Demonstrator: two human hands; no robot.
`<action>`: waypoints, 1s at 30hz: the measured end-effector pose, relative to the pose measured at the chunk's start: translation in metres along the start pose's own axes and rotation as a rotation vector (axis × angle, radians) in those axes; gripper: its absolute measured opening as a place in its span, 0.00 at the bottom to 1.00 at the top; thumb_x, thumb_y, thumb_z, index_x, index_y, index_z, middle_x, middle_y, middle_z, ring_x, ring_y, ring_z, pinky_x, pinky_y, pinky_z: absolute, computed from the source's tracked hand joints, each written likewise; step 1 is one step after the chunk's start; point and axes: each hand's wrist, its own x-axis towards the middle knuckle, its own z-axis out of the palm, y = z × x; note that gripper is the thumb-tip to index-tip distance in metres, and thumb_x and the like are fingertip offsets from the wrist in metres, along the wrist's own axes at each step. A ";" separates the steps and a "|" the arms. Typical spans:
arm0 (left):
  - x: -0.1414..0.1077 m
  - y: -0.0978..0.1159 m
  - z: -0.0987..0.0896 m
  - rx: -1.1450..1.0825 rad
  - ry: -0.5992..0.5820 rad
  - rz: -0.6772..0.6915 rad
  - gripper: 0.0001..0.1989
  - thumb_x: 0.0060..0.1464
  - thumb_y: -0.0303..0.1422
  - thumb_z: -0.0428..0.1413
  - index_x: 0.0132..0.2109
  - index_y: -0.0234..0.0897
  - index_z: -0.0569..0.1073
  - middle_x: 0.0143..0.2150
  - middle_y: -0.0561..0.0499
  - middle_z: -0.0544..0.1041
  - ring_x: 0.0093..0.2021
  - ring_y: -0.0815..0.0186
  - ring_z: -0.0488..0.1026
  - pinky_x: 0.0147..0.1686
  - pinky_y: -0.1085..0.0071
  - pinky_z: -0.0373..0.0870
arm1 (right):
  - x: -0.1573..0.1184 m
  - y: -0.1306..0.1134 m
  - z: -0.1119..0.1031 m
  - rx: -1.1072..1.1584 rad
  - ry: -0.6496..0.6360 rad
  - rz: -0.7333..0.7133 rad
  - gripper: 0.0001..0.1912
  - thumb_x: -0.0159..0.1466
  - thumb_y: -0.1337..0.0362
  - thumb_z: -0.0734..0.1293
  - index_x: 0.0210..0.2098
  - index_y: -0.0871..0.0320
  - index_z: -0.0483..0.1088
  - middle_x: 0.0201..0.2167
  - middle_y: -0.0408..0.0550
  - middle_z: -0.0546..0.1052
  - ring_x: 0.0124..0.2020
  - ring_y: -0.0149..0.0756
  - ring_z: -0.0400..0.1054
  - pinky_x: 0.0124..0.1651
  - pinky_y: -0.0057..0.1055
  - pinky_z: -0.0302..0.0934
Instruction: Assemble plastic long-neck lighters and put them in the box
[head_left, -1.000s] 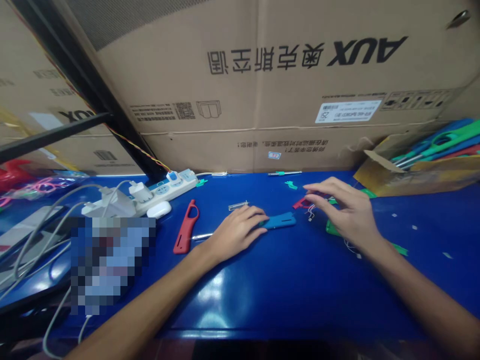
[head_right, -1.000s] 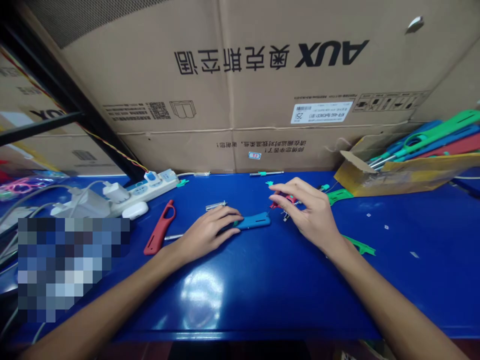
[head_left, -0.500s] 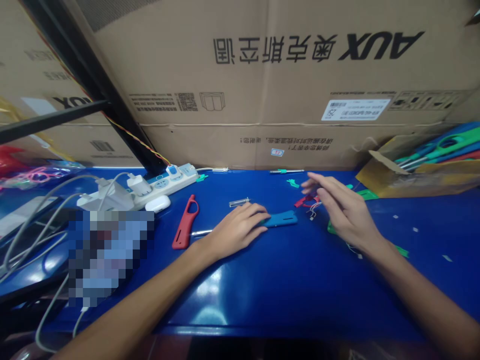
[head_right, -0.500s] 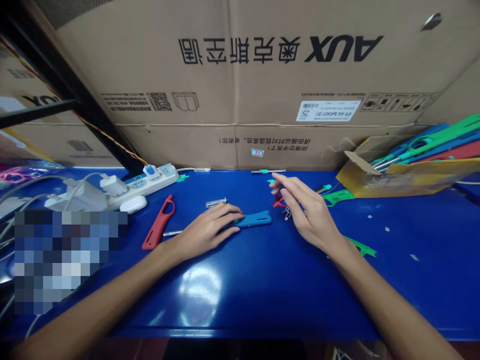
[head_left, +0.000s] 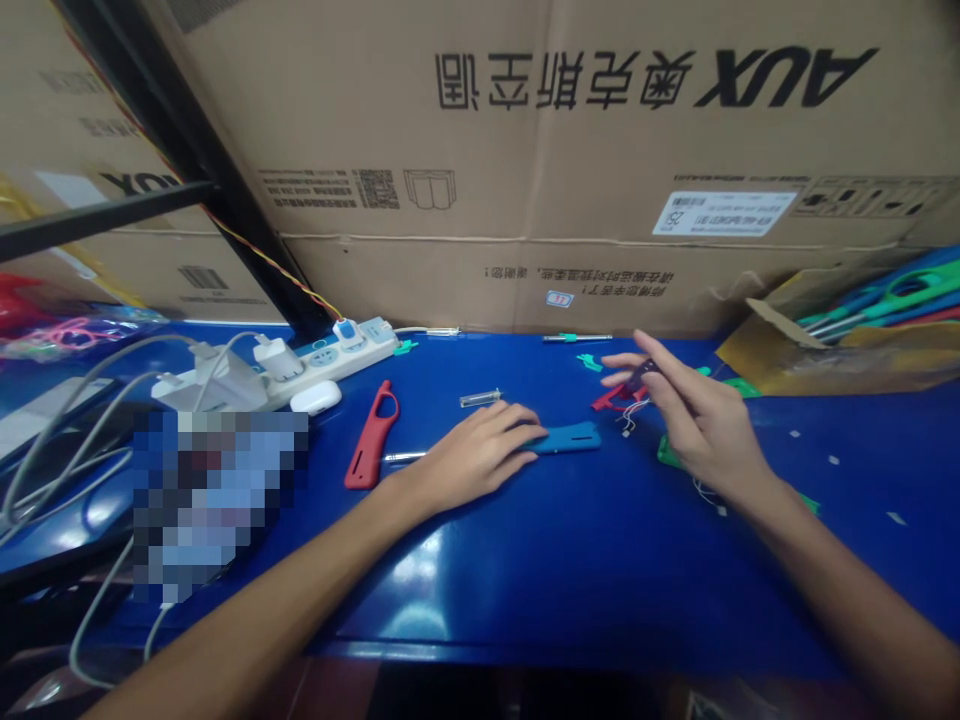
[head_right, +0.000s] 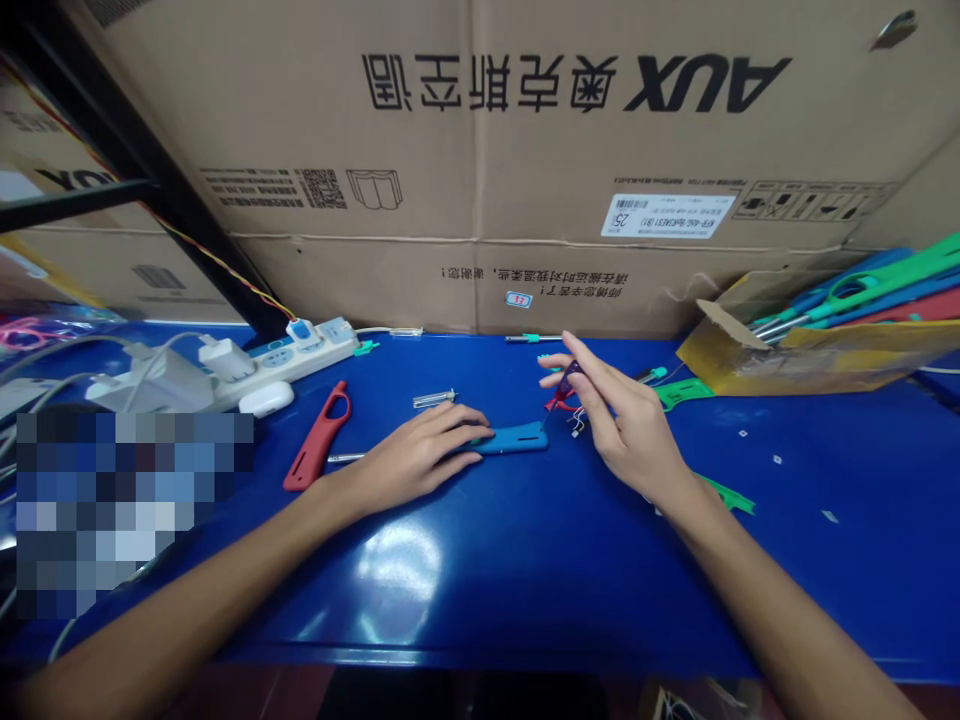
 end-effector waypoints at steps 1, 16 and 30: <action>0.000 0.000 0.000 0.000 0.000 0.001 0.13 0.70 0.33 0.50 0.58 0.37 0.69 0.55 0.44 0.72 0.54 0.59 0.70 0.57 0.58 0.68 | 0.000 0.000 0.000 -0.001 0.009 -0.004 0.25 0.72 0.67 0.60 0.66 0.44 0.62 0.48 0.45 0.80 0.42 0.34 0.76 0.45 0.34 0.71; 0.000 0.000 -0.001 0.015 -0.016 -0.025 0.14 0.70 0.35 0.50 0.58 0.38 0.70 0.56 0.46 0.72 0.54 0.59 0.69 0.54 0.59 0.65 | 0.005 0.001 -0.005 -0.013 0.084 -0.068 0.12 0.66 0.66 0.70 0.46 0.45 0.78 0.34 0.42 0.78 0.32 0.33 0.72 0.34 0.33 0.68; 0.000 0.000 -0.001 0.021 -0.021 -0.034 0.14 0.70 0.35 0.49 0.58 0.39 0.70 0.57 0.46 0.72 0.54 0.59 0.69 0.55 0.58 0.63 | 0.003 0.005 0.000 -0.041 0.098 0.053 0.10 0.67 0.61 0.69 0.48 0.49 0.77 0.35 0.44 0.77 0.33 0.34 0.74 0.36 0.34 0.69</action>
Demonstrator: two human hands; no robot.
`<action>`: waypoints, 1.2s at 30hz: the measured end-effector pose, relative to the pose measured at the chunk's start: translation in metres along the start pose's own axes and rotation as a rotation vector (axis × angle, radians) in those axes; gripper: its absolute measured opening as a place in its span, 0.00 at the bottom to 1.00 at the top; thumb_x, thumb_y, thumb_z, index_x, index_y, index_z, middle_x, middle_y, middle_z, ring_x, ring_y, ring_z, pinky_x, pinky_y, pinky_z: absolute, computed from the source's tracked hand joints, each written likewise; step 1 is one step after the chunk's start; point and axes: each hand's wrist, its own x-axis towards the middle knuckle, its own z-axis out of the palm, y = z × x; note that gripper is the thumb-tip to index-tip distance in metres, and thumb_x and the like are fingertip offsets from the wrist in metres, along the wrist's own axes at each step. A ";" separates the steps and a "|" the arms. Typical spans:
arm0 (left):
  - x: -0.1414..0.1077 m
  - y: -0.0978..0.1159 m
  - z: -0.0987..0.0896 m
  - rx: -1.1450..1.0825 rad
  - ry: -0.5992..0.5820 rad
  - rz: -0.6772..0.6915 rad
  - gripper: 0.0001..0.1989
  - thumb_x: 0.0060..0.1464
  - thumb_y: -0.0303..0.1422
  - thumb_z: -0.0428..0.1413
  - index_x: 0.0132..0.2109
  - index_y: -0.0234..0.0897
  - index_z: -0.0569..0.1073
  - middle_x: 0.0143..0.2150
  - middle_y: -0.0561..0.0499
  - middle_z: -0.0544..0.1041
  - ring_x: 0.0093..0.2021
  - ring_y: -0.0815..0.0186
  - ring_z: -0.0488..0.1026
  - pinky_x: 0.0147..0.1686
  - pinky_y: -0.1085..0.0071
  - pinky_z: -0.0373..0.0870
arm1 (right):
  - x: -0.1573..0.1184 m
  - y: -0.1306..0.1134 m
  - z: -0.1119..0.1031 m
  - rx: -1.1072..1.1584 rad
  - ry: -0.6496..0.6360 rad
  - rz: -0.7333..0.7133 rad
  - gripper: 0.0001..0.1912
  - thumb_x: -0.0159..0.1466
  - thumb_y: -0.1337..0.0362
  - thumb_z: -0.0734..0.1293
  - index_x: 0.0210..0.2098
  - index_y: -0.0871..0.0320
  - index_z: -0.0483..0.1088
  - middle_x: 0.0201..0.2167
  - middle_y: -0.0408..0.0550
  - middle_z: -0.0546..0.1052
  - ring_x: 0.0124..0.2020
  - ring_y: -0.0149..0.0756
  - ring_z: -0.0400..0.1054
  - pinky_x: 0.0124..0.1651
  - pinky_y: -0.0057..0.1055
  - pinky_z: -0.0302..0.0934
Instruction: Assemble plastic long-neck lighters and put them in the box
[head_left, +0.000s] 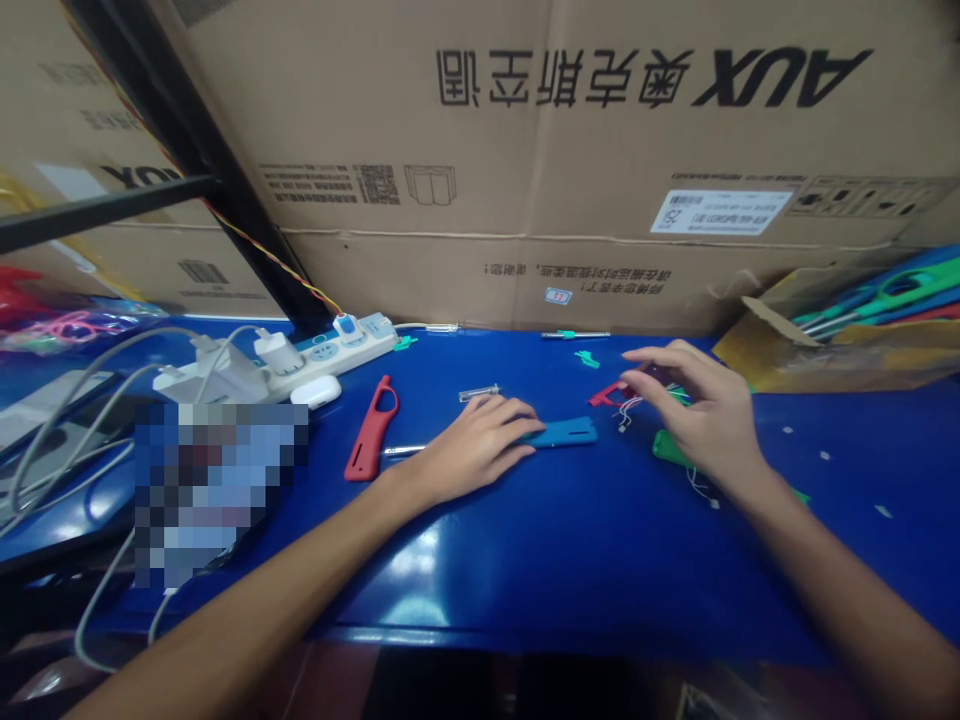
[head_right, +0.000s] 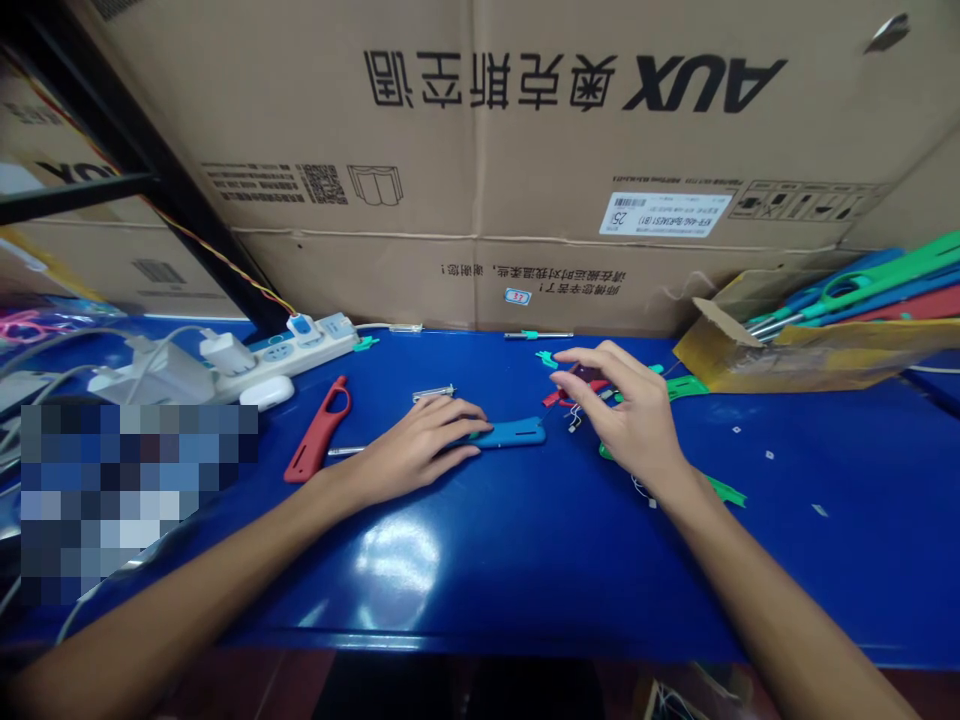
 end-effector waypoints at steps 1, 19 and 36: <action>0.000 0.000 0.000 -0.004 -0.002 -0.001 0.14 0.70 0.35 0.49 0.58 0.39 0.70 0.57 0.46 0.72 0.55 0.59 0.69 0.55 0.58 0.63 | -0.001 0.002 0.001 0.010 -0.004 0.027 0.12 0.68 0.61 0.67 0.51 0.49 0.75 0.37 0.45 0.78 0.35 0.35 0.75 0.39 0.35 0.70; 0.001 -0.001 0.000 -0.008 -0.015 -0.017 0.14 0.70 0.35 0.50 0.59 0.40 0.70 0.57 0.46 0.72 0.56 0.59 0.69 0.57 0.56 0.63 | -0.003 0.001 0.005 0.079 -0.087 0.036 0.22 0.74 0.60 0.57 0.66 0.49 0.61 0.50 0.49 0.78 0.48 0.38 0.75 0.52 0.41 0.69; 0.001 0.000 -0.001 -0.011 -0.021 -0.019 0.14 0.70 0.36 0.50 0.59 0.40 0.70 0.57 0.46 0.72 0.56 0.59 0.68 0.56 0.57 0.64 | 0.002 -0.006 -0.001 0.024 -0.004 -0.010 0.11 0.67 0.61 0.68 0.48 0.48 0.78 0.35 0.44 0.79 0.34 0.36 0.74 0.40 0.35 0.70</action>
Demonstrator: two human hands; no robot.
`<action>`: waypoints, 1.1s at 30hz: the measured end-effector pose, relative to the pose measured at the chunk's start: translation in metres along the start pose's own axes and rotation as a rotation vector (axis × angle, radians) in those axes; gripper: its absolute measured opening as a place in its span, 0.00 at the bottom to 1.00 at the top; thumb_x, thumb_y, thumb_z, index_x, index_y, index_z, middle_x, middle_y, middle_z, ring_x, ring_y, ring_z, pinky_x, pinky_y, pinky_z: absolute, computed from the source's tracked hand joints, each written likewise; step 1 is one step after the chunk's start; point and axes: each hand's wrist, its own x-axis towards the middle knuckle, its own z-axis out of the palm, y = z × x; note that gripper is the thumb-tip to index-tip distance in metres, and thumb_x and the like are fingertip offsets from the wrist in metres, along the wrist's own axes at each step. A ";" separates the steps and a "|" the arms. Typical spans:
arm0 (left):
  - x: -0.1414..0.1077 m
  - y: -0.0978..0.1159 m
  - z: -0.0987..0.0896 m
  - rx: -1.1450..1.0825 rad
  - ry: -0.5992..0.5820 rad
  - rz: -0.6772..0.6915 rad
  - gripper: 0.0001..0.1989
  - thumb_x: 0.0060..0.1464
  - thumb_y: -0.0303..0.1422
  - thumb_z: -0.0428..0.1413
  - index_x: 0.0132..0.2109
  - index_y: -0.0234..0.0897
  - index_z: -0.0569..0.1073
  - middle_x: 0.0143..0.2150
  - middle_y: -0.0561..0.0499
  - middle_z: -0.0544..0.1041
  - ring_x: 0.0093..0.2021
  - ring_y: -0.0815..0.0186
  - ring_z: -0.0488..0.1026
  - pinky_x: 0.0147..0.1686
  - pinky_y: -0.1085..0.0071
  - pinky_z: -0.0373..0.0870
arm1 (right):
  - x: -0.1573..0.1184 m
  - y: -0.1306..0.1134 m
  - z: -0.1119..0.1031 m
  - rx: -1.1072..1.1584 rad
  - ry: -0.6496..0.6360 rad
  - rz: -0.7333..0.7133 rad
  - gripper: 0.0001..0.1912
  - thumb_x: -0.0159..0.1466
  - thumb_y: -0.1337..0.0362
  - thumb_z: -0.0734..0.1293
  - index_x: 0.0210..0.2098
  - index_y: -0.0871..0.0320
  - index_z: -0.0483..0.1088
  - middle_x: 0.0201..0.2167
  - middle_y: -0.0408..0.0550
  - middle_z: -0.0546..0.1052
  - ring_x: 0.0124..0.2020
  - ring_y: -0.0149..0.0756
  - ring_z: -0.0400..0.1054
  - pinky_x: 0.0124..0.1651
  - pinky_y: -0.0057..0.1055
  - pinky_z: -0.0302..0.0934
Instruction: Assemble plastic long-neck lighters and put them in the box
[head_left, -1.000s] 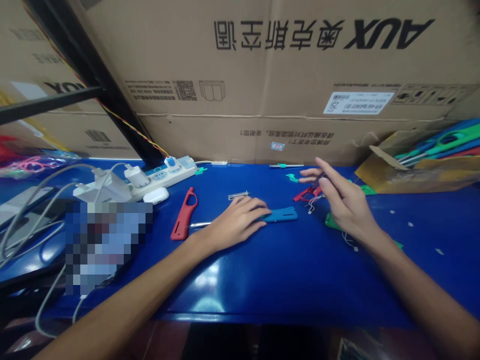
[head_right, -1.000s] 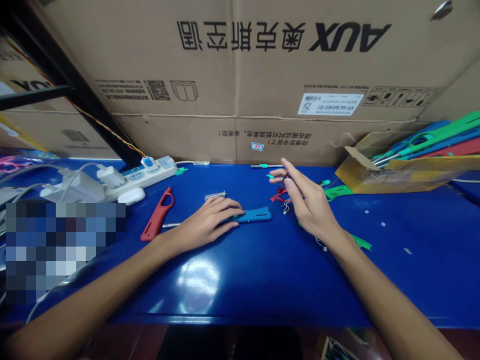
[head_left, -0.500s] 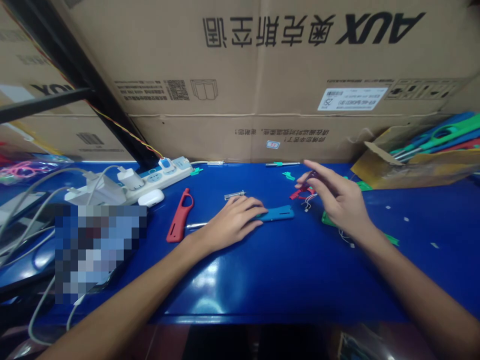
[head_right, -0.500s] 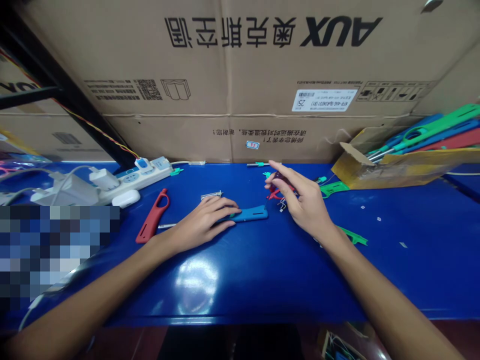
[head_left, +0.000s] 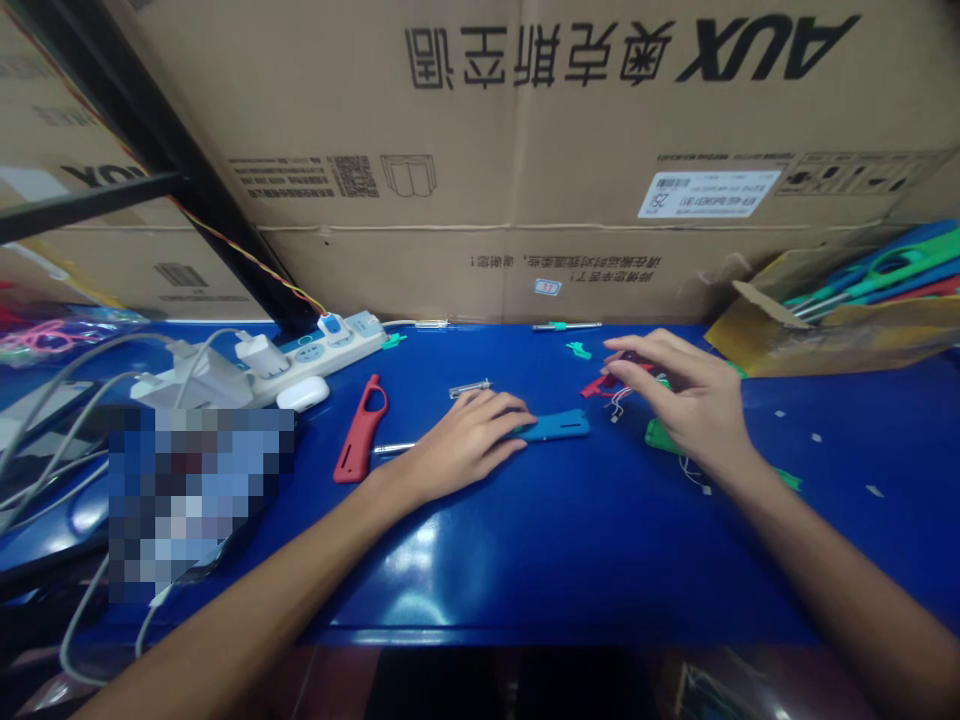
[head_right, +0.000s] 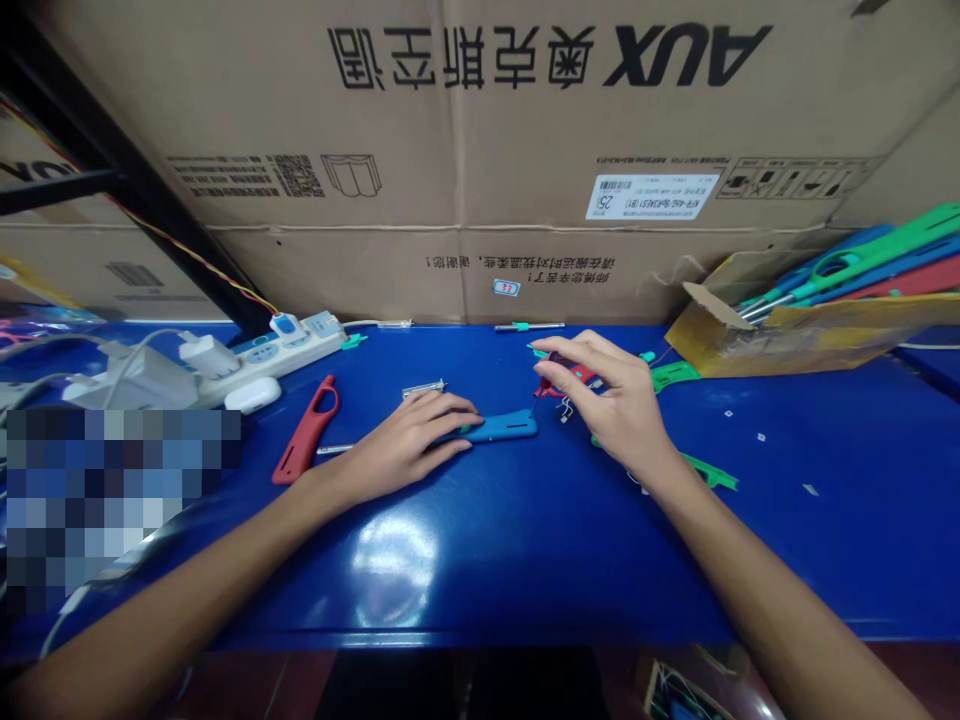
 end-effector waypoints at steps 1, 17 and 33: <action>0.000 0.000 0.000 0.001 -0.001 -0.001 0.14 0.70 0.36 0.50 0.59 0.40 0.70 0.57 0.46 0.72 0.56 0.59 0.69 0.56 0.57 0.64 | 0.000 0.000 0.000 -0.012 -0.002 0.005 0.12 0.67 0.61 0.68 0.49 0.47 0.77 0.36 0.44 0.79 0.35 0.36 0.74 0.40 0.36 0.70; 0.000 0.001 0.000 0.001 0.002 -0.004 0.14 0.69 0.35 0.50 0.59 0.40 0.70 0.57 0.46 0.72 0.56 0.58 0.69 0.56 0.57 0.63 | 0.000 0.001 -0.003 -0.038 -0.008 -0.049 0.15 0.70 0.61 0.65 0.54 0.45 0.75 0.42 0.47 0.79 0.41 0.39 0.74 0.44 0.39 0.70; 0.000 0.001 0.000 0.008 0.012 0.014 0.14 0.70 0.36 0.50 0.58 0.38 0.70 0.56 0.46 0.72 0.55 0.59 0.69 0.56 0.58 0.62 | 0.000 0.002 -0.007 0.000 -0.127 -0.106 0.24 0.72 0.66 0.61 0.65 0.42 0.65 0.48 0.45 0.79 0.46 0.38 0.74 0.49 0.41 0.68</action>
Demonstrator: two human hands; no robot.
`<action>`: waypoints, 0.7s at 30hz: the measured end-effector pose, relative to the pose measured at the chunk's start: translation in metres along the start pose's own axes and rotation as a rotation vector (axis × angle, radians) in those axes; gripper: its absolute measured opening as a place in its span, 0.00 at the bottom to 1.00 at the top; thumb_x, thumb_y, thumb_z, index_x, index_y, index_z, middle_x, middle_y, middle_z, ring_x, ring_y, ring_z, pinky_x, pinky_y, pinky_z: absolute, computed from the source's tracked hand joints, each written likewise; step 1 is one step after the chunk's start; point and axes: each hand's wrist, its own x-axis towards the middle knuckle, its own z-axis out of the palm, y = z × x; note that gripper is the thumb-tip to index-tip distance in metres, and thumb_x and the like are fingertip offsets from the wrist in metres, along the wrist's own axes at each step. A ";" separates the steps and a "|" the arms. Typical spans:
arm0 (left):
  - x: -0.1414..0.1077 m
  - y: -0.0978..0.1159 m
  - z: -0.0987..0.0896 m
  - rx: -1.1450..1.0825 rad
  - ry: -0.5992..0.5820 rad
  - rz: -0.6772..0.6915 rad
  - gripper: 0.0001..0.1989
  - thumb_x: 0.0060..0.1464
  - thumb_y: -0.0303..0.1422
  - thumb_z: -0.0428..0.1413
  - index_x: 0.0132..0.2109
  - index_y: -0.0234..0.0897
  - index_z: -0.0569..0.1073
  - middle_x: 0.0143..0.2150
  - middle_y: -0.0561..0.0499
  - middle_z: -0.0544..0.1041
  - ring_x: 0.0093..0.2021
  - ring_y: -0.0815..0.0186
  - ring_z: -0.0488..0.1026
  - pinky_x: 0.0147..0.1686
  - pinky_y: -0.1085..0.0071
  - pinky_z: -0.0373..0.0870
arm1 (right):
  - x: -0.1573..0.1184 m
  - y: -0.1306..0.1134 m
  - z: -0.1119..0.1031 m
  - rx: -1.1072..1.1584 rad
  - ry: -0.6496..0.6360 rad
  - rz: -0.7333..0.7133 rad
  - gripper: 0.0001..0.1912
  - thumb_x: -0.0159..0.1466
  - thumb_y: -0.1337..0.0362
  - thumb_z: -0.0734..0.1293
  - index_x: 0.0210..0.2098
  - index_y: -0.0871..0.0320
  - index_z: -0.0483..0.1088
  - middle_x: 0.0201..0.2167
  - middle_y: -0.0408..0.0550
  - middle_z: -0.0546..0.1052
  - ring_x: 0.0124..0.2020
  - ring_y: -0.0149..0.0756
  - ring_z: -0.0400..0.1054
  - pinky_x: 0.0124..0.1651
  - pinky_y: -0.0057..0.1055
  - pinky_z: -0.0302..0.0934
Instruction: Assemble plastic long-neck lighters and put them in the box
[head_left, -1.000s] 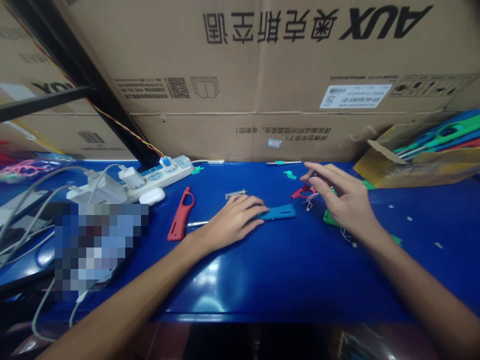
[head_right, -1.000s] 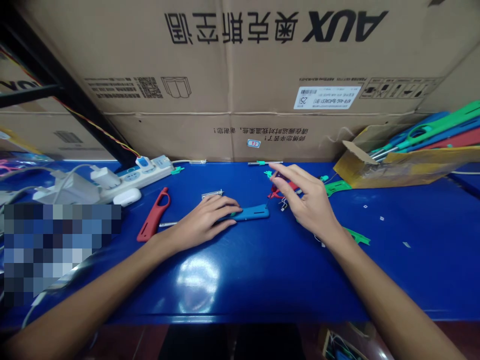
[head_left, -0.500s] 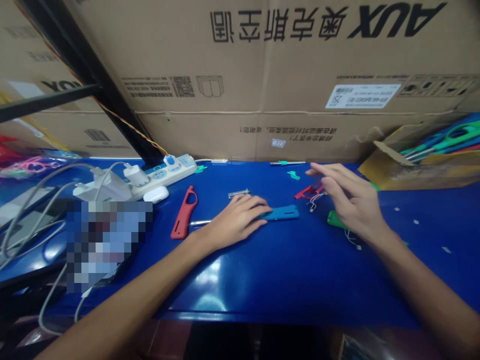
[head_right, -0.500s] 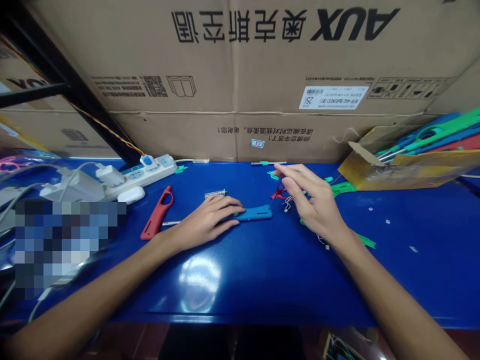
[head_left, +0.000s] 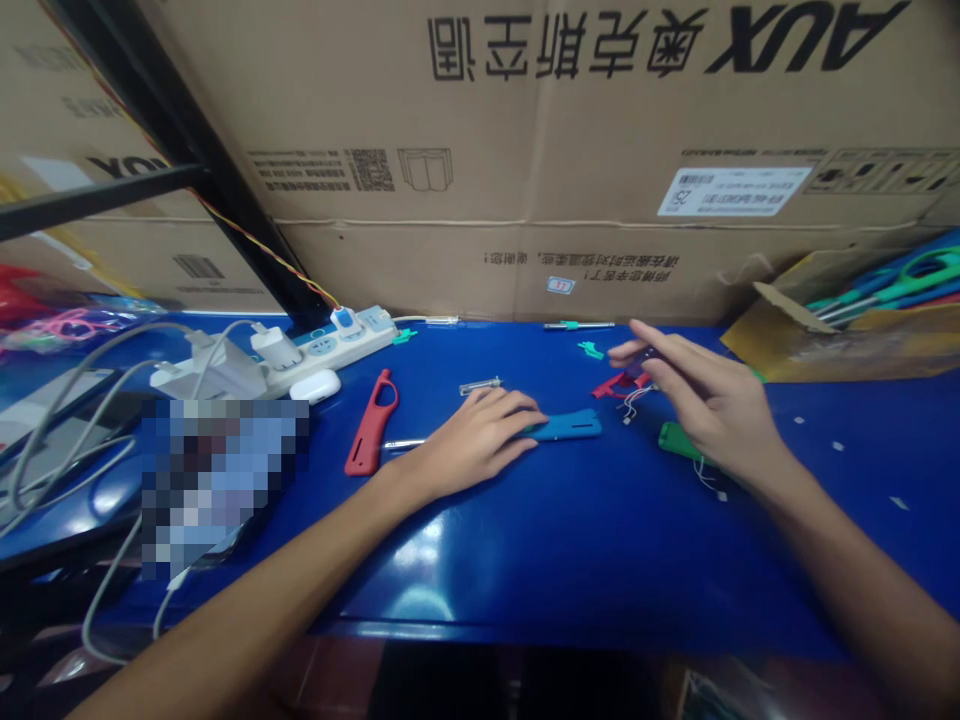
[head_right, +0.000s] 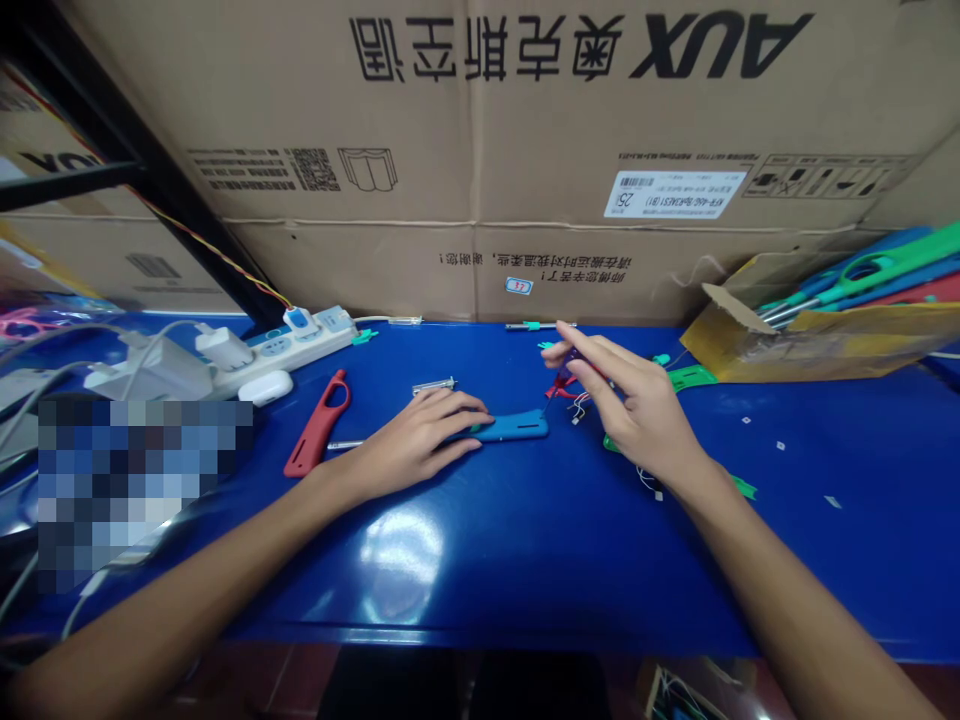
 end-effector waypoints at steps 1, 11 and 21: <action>0.000 0.000 0.000 0.000 0.000 -0.001 0.14 0.70 0.36 0.50 0.58 0.38 0.70 0.56 0.46 0.73 0.55 0.59 0.69 0.56 0.58 0.63 | 0.000 0.000 0.000 0.012 0.021 0.004 0.22 0.70 0.66 0.63 0.61 0.42 0.69 0.44 0.44 0.80 0.42 0.37 0.75 0.46 0.39 0.69; 0.000 0.001 -0.001 -0.004 -0.008 -0.008 0.14 0.70 0.35 0.50 0.58 0.38 0.70 0.56 0.45 0.72 0.55 0.58 0.69 0.54 0.58 0.64 | -0.002 0.003 -0.005 0.023 -0.042 0.034 0.24 0.72 0.66 0.60 0.66 0.44 0.63 0.49 0.46 0.79 0.46 0.38 0.74 0.48 0.38 0.70; 0.000 0.000 0.000 0.005 -0.010 -0.005 0.14 0.70 0.36 0.50 0.59 0.38 0.70 0.56 0.46 0.72 0.54 0.58 0.69 0.54 0.59 0.63 | -0.001 0.003 -0.002 -0.033 -0.029 -0.014 0.24 0.73 0.67 0.59 0.67 0.46 0.62 0.51 0.47 0.78 0.48 0.37 0.74 0.51 0.38 0.68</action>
